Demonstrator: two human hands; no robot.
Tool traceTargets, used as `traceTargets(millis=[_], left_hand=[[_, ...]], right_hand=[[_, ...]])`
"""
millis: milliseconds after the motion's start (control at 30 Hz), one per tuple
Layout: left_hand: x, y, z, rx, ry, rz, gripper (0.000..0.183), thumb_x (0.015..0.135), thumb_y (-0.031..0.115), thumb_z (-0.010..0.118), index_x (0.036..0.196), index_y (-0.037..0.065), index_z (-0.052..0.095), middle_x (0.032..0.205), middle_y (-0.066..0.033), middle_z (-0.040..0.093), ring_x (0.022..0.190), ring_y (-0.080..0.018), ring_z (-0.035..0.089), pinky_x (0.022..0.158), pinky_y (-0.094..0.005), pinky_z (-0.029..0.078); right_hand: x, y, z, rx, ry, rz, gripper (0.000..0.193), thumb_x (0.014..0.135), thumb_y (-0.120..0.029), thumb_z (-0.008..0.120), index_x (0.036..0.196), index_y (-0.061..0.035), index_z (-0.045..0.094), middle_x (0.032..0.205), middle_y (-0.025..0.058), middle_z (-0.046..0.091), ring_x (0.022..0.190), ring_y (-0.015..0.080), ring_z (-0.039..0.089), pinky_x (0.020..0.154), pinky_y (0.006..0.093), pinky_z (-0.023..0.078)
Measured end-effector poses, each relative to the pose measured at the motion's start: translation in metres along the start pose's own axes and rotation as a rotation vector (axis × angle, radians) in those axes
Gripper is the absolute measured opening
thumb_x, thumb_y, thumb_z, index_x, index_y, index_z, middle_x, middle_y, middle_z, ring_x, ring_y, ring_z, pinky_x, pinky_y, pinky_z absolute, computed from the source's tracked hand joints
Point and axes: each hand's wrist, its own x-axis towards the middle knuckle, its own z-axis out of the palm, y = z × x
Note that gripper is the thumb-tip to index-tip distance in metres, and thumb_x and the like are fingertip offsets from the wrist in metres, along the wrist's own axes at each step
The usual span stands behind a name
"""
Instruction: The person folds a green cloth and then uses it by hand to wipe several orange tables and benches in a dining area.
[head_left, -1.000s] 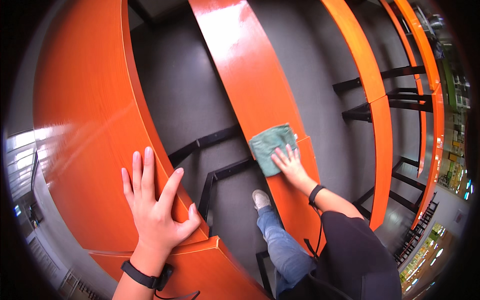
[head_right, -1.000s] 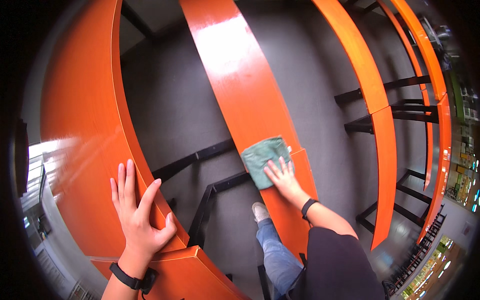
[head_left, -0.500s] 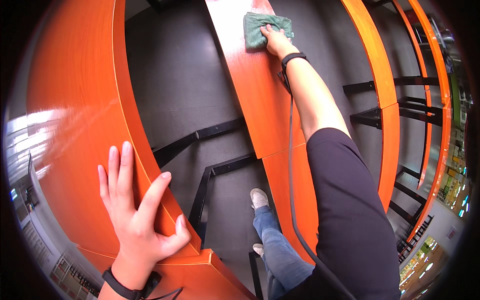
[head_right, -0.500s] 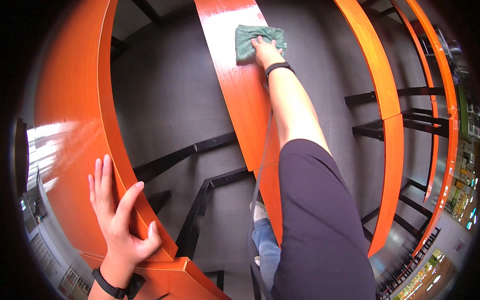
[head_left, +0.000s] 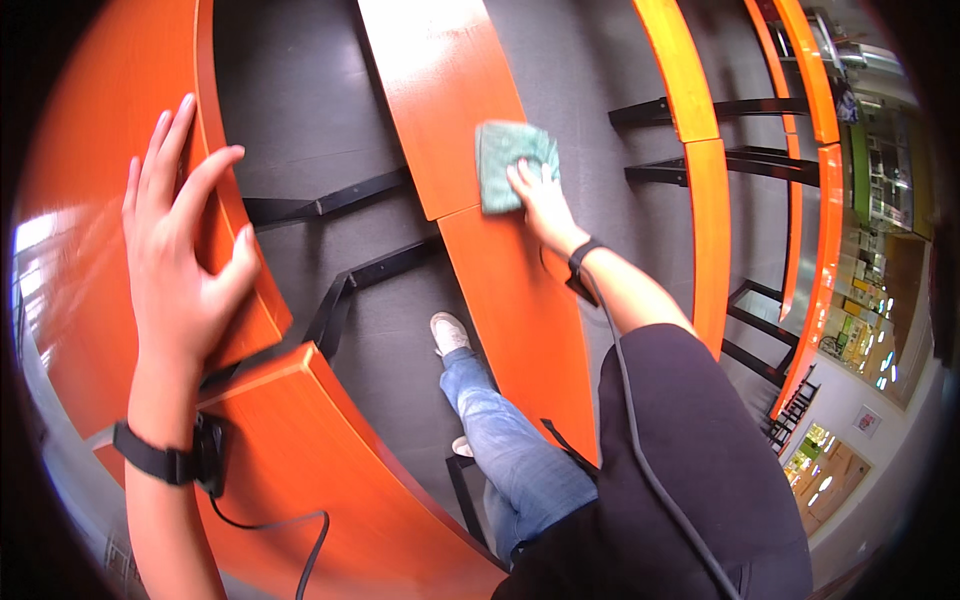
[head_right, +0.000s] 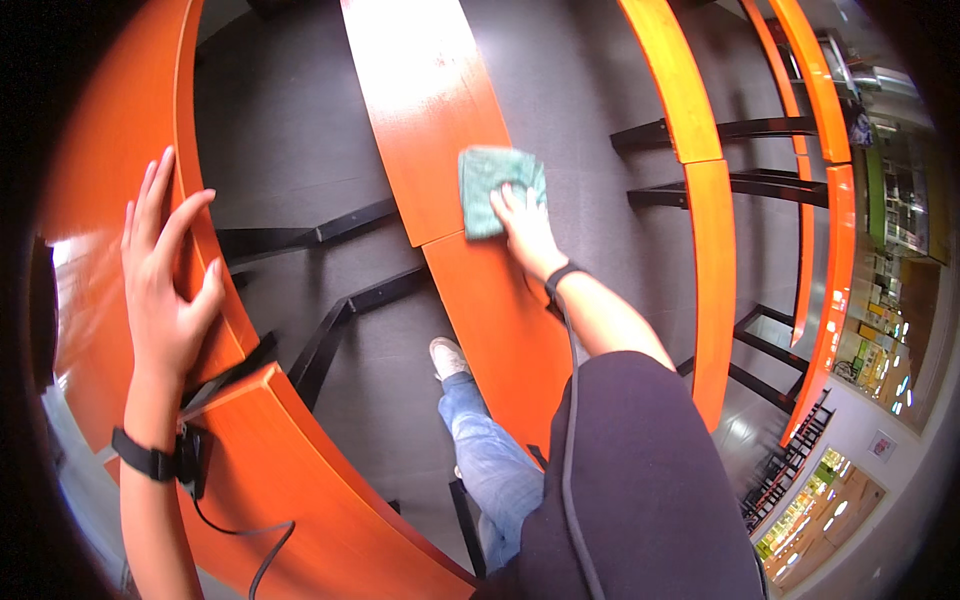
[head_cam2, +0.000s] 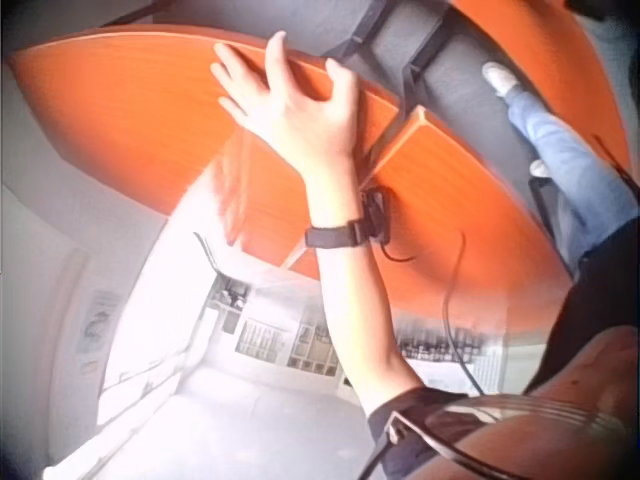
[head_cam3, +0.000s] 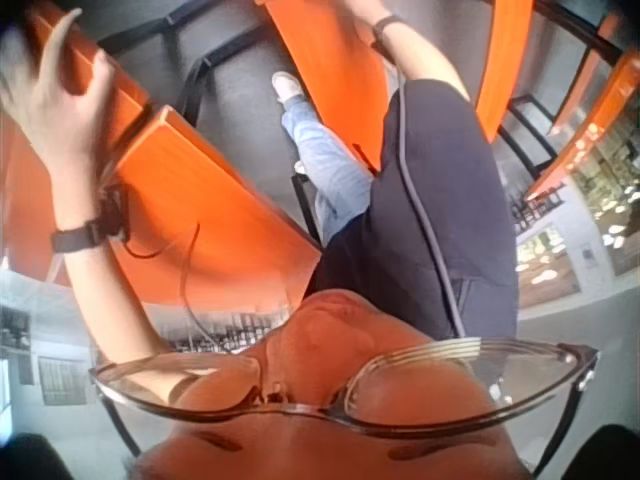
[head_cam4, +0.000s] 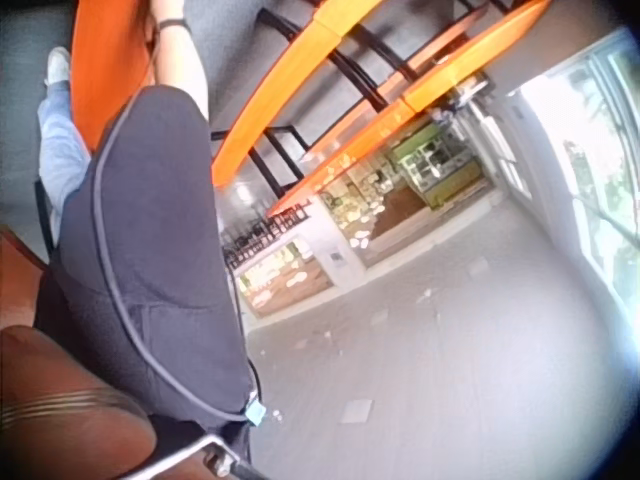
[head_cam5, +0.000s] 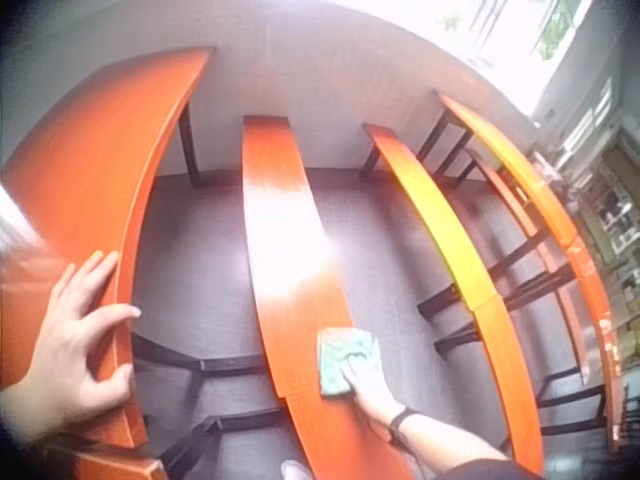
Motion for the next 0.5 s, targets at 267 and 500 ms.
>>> traceTargets(millis=[267, 500], left_hand=[[-0.058, 0.047, -0.014, 0.231, 0.284, -0.029, 0.044, 0.092, 0.033, 0.058, 0.133, 0.016, 0.057, 0.146, -0.0086, 0.047, 0.14, -0.0283, 0.037, 0.117, -0.05, 0.021], [-0.213, 0.207, -0.01, -0.074, 0.056, -0.357, 0.059, 0.078, 0.024, 0.068, 0.135, 0.015, 0.055, 0.156, -0.0141, 0.031, 0.148, -0.0348, 0.02, 0.118, -0.0588, 0.011]], right_hand=[[-0.216, -0.064, 0.056, -0.071, -0.253, 0.072, 0.078, 0.077, 0.011, 0.047, 0.149, -0.0159, 0.032, 0.158, 0.015, 0.026, 0.138, 0.0534, 0.026, 0.106, 0.0659, 0.03], [-0.438, -0.095, 0.083, 0.03, -0.668, 0.168, 0.066, 0.088, -0.007, 0.053, 0.15, -0.0165, 0.032, 0.157, 0.0152, 0.028, 0.136, 0.057, 0.028, 0.107, 0.0633, 0.033]])
